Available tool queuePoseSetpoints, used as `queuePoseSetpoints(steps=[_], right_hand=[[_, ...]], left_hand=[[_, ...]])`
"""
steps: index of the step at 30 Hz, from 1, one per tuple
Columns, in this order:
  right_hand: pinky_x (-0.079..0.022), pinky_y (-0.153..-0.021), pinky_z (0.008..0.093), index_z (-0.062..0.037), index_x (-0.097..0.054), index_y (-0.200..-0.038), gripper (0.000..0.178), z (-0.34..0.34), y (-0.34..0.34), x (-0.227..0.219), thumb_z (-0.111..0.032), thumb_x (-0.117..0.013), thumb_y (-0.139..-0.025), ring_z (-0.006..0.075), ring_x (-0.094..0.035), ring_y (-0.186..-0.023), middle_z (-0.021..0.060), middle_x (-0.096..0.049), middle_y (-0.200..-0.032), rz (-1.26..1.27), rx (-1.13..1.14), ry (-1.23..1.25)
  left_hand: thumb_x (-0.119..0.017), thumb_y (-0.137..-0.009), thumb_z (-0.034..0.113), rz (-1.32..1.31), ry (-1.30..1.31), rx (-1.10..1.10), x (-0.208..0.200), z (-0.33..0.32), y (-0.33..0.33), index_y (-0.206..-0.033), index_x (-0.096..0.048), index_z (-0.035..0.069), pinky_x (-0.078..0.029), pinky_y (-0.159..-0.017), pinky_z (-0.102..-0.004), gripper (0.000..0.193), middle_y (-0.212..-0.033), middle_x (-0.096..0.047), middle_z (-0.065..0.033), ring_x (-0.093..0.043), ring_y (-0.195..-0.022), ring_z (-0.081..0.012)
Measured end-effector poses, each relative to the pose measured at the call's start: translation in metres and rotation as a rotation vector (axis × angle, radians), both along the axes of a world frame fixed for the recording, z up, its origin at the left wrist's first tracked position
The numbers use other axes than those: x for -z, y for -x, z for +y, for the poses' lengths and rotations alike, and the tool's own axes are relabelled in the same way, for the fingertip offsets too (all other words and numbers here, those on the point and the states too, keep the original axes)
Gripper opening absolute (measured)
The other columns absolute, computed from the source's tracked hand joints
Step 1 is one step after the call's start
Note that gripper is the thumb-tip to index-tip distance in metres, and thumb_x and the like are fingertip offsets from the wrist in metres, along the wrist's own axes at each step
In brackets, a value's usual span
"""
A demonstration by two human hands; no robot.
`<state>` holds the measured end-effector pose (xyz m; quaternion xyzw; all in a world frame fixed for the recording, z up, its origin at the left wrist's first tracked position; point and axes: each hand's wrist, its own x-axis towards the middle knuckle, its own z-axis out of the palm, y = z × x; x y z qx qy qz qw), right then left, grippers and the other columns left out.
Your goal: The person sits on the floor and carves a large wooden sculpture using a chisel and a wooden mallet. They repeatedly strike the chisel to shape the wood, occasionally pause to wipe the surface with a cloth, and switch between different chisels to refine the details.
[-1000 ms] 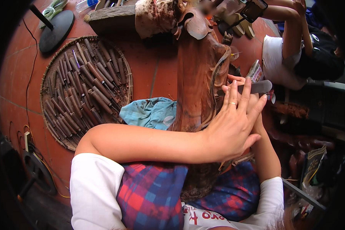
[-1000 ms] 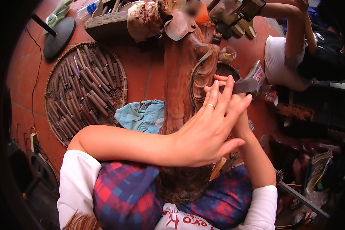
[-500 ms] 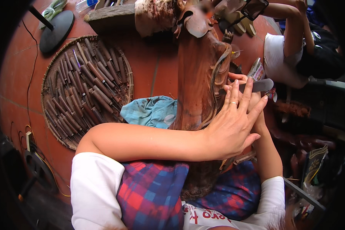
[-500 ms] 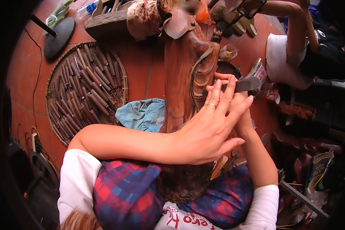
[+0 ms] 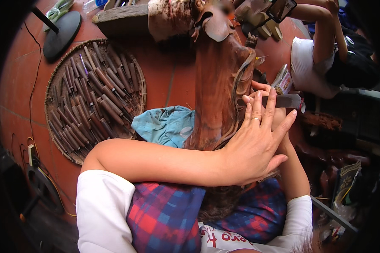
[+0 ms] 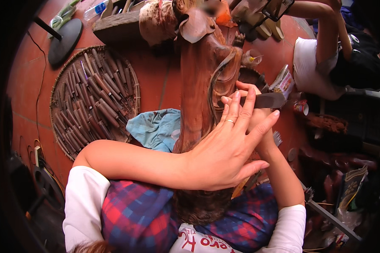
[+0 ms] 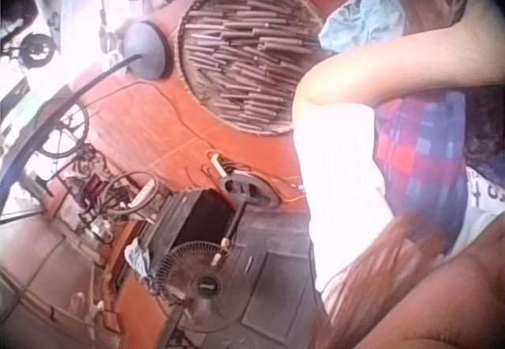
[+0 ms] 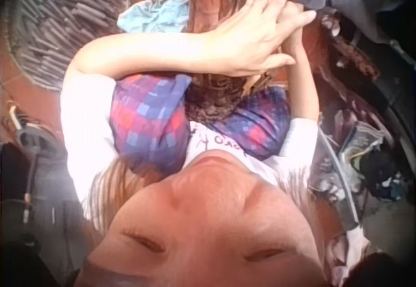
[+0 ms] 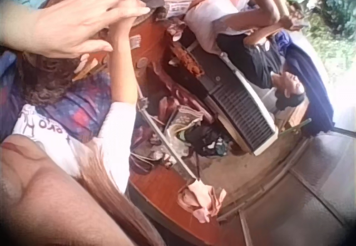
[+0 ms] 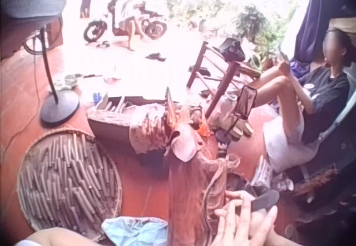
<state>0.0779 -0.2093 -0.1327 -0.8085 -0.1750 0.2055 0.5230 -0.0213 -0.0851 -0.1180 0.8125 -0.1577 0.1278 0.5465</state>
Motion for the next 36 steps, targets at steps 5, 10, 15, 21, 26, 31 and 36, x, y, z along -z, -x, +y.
queuePoseSetpoints(steps=[5,10,15,21,26,31,36], right_hand=[[-0.057,-0.077,0.0268,0.0034,-0.049,-0.125,0.04,-0.001,-0.003,0.0,-0.017,-0.064,-0.094,0.0168,-0.065,-0.1,0.0119,-0.057,-0.117,0.071,0.014,-0.084],[-0.055,-0.077,0.0259,0.0027,-0.05,-0.123,0.04,0.007,0.009,-0.001,-0.015,-0.067,-0.092,0.0137,-0.064,-0.092,0.0106,-0.057,-0.115,0.092,0.104,-0.026],[-0.055,-0.08,0.0271,0.0028,-0.051,-0.122,0.037,-0.001,0.003,0.003,-0.017,-0.065,-0.093,0.0139,-0.064,-0.089,0.0101,-0.056,-0.117,-0.022,0.061,-0.049],[-0.054,-0.079,0.0263,0.0021,-0.05,-0.126,0.039,0.003,0.005,0.002,-0.019,-0.062,-0.095,0.0155,-0.063,-0.097,0.0132,-0.054,-0.126,0.122,0.079,0.057],[-0.053,-0.077,0.0256,0.0007,-0.049,-0.128,0.04,-0.002,0.004,0.011,-0.016,-0.063,-0.095,0.0149,-0.062,-0.094,0.0105,-0.057,-0.12,0.081,0.087,-0.034],[-0.053,-0.077,0.0261,-0.0003,-0.049,-0.13,0.043,-0.003,0.001,0.002,-0.013,-0.065,-0.092,0.0128,-0.061,-0.092,0.0071,-0.057,-0.11,0.133,0.073,0.024],[-0.054,-0.081,0.0256,0.003,-0.046,-0.131,0.044,0.003,0.011,0.007,-0.013,-0.063,-0.094,0.0131,-0.063,-0.091,0.0101,-0.06,-0.114,0.093,0.099,-0.012]], left_hand=[[-0.067,-0.086,0.033,-0.012,0.045,0.015,0.006,-0.003,-0.008,-0.148,-0.027,0.003,-0.018,-0.113,-0.0609,0.08,-0.149,-0.004,-0.0434,-0.01,-0.137,-0.0628],[-0.067,-0.086,0.032,0.006,-0.036,0.032,-0.002,0.0,0.002,-0.147,-0.028,0.002,-0.018,-0.114,-0.0586,0.079,-0.149,-0.005,-0.0435,-0.01,-0.138,-0.0616],[-0.067,-0.086,0.032,-0.007,0.018,0.03,0.003,-0.005,-0.007,-0.147,-0.03,0.001,-0.017,-0.114,-0.0586,0.078,-0.149,-0.004,-0.0436,-0.01,-0.139,-0.0602],[-0.067,-0.086,0.033,-0.003,-0.035,0.059,0.006,-0.005,-0.002,-0.147,-0.03,0.003,-0.016,-0.113,-0.0609,0.078,-0.15,-0.005,-0.0424,-0.008,-0.139,-0.0601],[-0.067,-0.086,0.035,0.012,-0.094,0.045,-0.005,-0.007,-0.002,-0.146,-0.032,0.003,-0.017,-0.111,-0.0653,0.077,-0.15,-0.005,-0.0416,-0.006,-0.139,-0.0607],[-0.068,-0.085,0.034,-0.018,-0.021,0.084,0.006,-0.007,-0.007,-0.146,-0.032,0.002,-0.019,-0.111,-0.0641,0.077,-0.15,-0.005,-0.0419,-0.006,-0.14,-0.0601],[-0.066,-0.087,0.033,0.046,-0.047,0.084,-0.002,-0.006,0.002,-0.146,-0.032,0.002,-0.015,-0.113,-0.0617,0.075,-0.15,-0.006,-0.0424,-0.005,-0.14,-0.0597]])
